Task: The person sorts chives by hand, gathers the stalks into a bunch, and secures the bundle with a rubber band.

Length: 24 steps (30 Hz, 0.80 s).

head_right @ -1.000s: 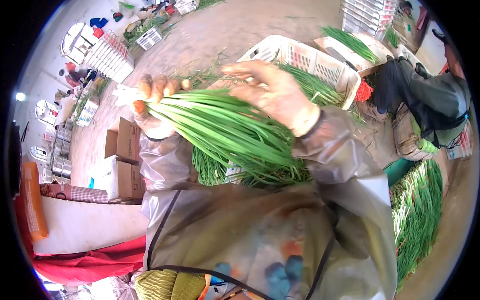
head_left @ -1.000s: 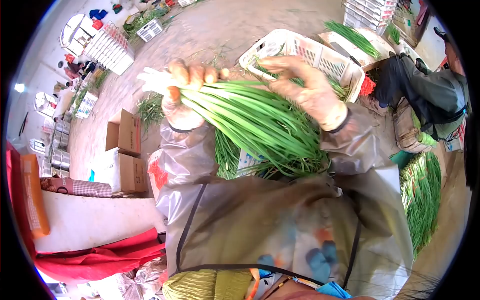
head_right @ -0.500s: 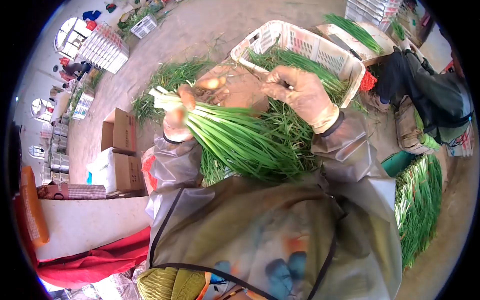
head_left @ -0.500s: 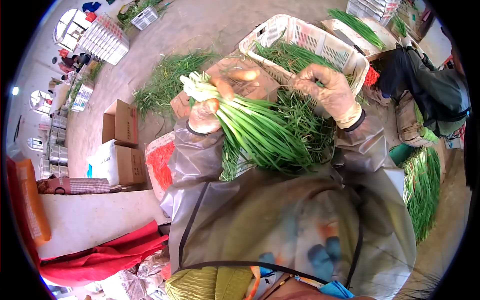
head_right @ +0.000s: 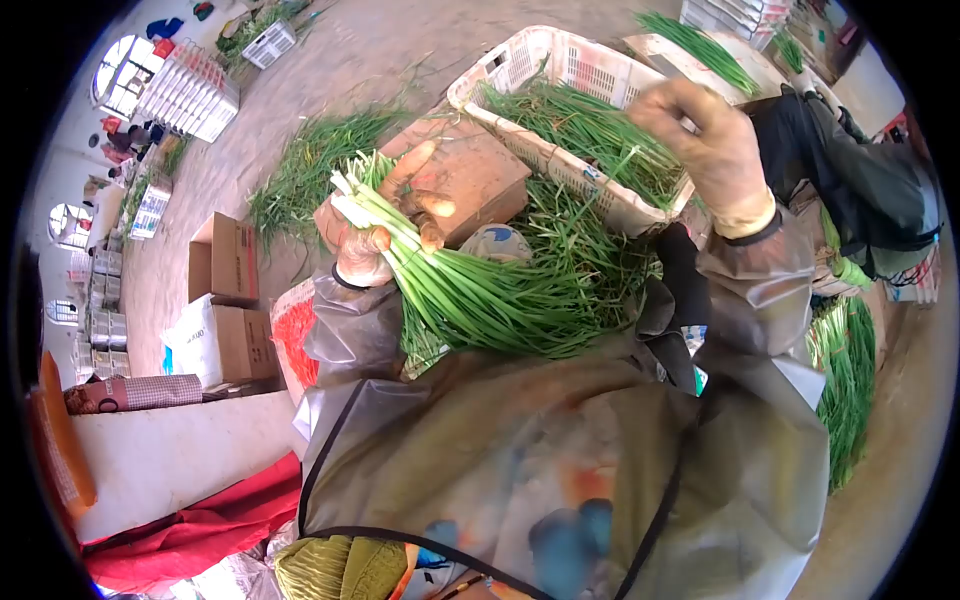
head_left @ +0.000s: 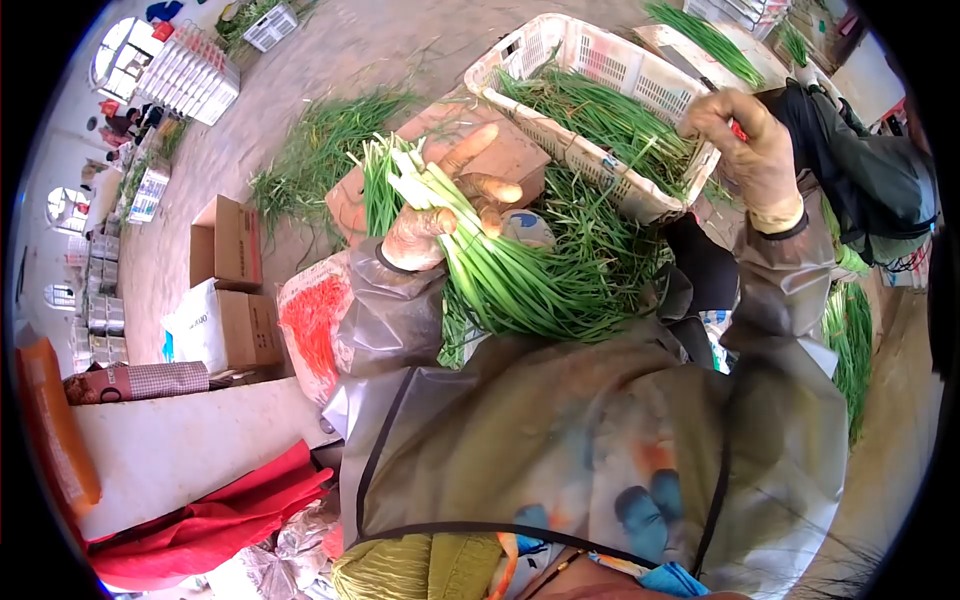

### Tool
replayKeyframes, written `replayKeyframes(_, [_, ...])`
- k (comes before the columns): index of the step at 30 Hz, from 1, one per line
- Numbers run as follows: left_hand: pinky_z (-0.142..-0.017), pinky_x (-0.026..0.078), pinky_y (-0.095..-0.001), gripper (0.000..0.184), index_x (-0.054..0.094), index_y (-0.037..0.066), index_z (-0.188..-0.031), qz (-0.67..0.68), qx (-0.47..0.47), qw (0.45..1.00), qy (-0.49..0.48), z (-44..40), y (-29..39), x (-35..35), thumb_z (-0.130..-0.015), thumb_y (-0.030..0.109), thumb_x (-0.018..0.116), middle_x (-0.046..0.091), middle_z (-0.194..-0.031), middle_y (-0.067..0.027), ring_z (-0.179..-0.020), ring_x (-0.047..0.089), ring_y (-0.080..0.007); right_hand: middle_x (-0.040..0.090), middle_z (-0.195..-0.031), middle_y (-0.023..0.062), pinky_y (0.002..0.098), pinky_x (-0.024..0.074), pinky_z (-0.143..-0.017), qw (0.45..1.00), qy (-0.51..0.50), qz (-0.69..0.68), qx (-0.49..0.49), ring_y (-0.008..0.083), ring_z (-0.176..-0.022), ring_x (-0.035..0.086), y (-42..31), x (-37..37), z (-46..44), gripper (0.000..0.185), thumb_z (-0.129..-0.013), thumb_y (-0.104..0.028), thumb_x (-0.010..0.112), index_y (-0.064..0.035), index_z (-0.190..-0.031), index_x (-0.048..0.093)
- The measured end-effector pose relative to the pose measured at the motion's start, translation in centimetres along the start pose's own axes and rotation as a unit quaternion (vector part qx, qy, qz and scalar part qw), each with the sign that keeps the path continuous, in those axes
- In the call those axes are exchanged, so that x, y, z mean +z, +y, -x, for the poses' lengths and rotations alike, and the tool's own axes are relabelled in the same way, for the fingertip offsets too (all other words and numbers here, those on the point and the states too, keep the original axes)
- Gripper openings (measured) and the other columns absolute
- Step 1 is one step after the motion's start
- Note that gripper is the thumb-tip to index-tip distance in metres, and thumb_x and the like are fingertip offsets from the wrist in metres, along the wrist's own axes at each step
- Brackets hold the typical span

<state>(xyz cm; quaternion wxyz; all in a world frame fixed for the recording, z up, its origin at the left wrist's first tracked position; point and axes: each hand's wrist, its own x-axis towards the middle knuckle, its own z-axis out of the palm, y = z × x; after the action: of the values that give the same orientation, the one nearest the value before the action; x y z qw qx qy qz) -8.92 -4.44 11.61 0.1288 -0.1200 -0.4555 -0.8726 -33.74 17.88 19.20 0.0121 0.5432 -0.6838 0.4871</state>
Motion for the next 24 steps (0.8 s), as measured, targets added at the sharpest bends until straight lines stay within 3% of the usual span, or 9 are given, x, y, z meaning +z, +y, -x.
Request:
replayKeyframes(3, [-0.066,0.048,-0.0317,0.074,0.035,-0.001,-0.130,-0.028,0.024,0.999,0.036,1.3,0.5,-1.0,-0.070,0.022,0.071,0.061,-0.091,-0.0132,-0.072,0.059,-0.0218,0.062,-0.076,0.0048,0.0205,0.0449,-0.067,0.977,0.025,-0.198,0.078,0.0071,-0.071,0.055,7.4,0.1,3.6,0.004,-0.081,-0.007,0.061,-0.0044,-0.084,0.061])
replayKeyframes(5, [-0.062,0.043,-0.0293,0.046,0.053,0.005,-0.111,-0.014,0.068,0.997,-0.036,0.8,0.9,-1.7,-0.071,0.021,0.070,0.059,-0.079,-0.0058,-0.068,0.053,-0.0165,0.062,-0.084,0.0093,0.0254,0.0451,-0.071,0.946,-0.216,0.085,0.226,0.0120,-0.076,0.057,9.3,-1.1,5.7,0.024,-0.085,-0.016,0.057,0.0007,-0.102,0.058])
replayKeyframes(7, [-0.060,0.036,-0.0276,0.026,0.056,0.012,-0.092,-0.037,0.110,0.993,-0.031,0.0,2.9,-0.9,-0.072,0.020,0.070,0.053,-0.070,0.0004,-0.063,0.046,-0.0127,0.062,-0.084,0.0125,0.0273,0.0455,-0.072,0.865,-0.267,0.372,0.208,0.0166,-0.080,0.059,10.4,-0.6,7.2,0.028,-0.084,-0.022,0.058,-0.0019,-0.104,0.060])
replayKeyframes(11, [-0.071,0.037,-0.0331,0.024,0.052,0.014,-0.094,-0.159,0.241,0.949,-0.125,-2.5,8.2,0.8,-0.078,0.024,0.066,0.051,-0.074,0.0008,-0.067,0.045,-0.0137,0.063,-0.085,0.0150,0.0289,0.0456,-0.072,0.962,-0.021,-0.075,0.262,0.0199,-0.080,0.061,12.4,-2.2,6.0,0.027,-0.080,-0.023,0.063,-0.0077,-0.103,0.060])
replayKeyframes(15, [-0.060,0.043,-0.0319,0.023,0.059,0.008,-0.094,-0.333,0.307,0.861,-0.230,-5.7,10.7,4.2,-0.076,0.020,0.066,0.059,-0.074,-0.0056,-0.066,0.056,-0.0159,0.063,-0.083,0.0110,0.0310,0.0456,-0.070,0.928,-0.071,0.260,0.257,0.0220,-0.074,0.059,10.3,0.9,5.3,0.021,-0.074,-0.015,0.065,-0.0114,-0.094,0.061])
replayKeyframes(18, [-0.061,0.044,-0.0337,0.027,0.060,0.001,-0.093,-0.367,0.294,0.838,-0.276,-8.1,4.8,6.7,-0.075,0.020,0.064,0.060,-0.073,-0.0069,-0.069,0.057,-0.0208,0.062,-0.090,0.0143,0.0358,0.0456,-0.076,0.911,-0.174,0.187,0.323,0.0285,-0.084,0.060,13.4,2.8,6.1,0.031,-0.072,-0.017,0.066,-0.0143,-0.101,0.060])
replayKeyframes(19, [-0.062,0.044,-0.0343,0.029,0.060,-0.002,-0.093,-0.459,0.302,0.792,-0.267,-8.2,1.9,7.4,-0.075,0.021,0.063,0.060,-0.073,-0.0074,-0.070,0.058,-0.0225,0.062,-0.093,0.0149,0.0367,0.0453,-0.079,0.894,-0.208,0.199,0.343,0.0295,-0.090,0.059,13.9,3.6,6.6,0.033,-0.072,-0.017,0.066,-0.0145,-0.104,0.059])
replayKeyframes(21, [-0.063,0.043,-0.0285,0.011,0.043,0.018,-0.067,-0.846,0.291,0.424,-0.142,-7.5,-2.9,7.4,-0.071,0.016,0.053,0.042,-0.067,0.0002,-0.069,0.051,-0.0158,0.060,-0.100,0.0156,0.0376,0.0442,-0.083,0.874,-0.280,0.299,0.263,0.0296,-0.097,0.057,14.8,4.8,7.9,0.038,-0.072,-0.016,0.065,-0.0158,-0.109,0.057])
replayKeyframes(24, [-0.069,0.040,-0.0281,0.004,0.043,0.022,-0.070,-0.873,0.232,0.406,-0.140,-6.3,-6.6,4.6,-0.070,0.023,0.048,0.042,-0.070,0.0018,-0.072,0.049,-0.0136,0.060,-0.103,0.0145,0.0349,0.0447,-0.083,0.901,-0.268,0.228,0.253,0.0277,-0.094,0.058,15.3,4.8,8.4,0.041,-0.072,-0.014,0.066,-0.0178,-0.112,0.057])
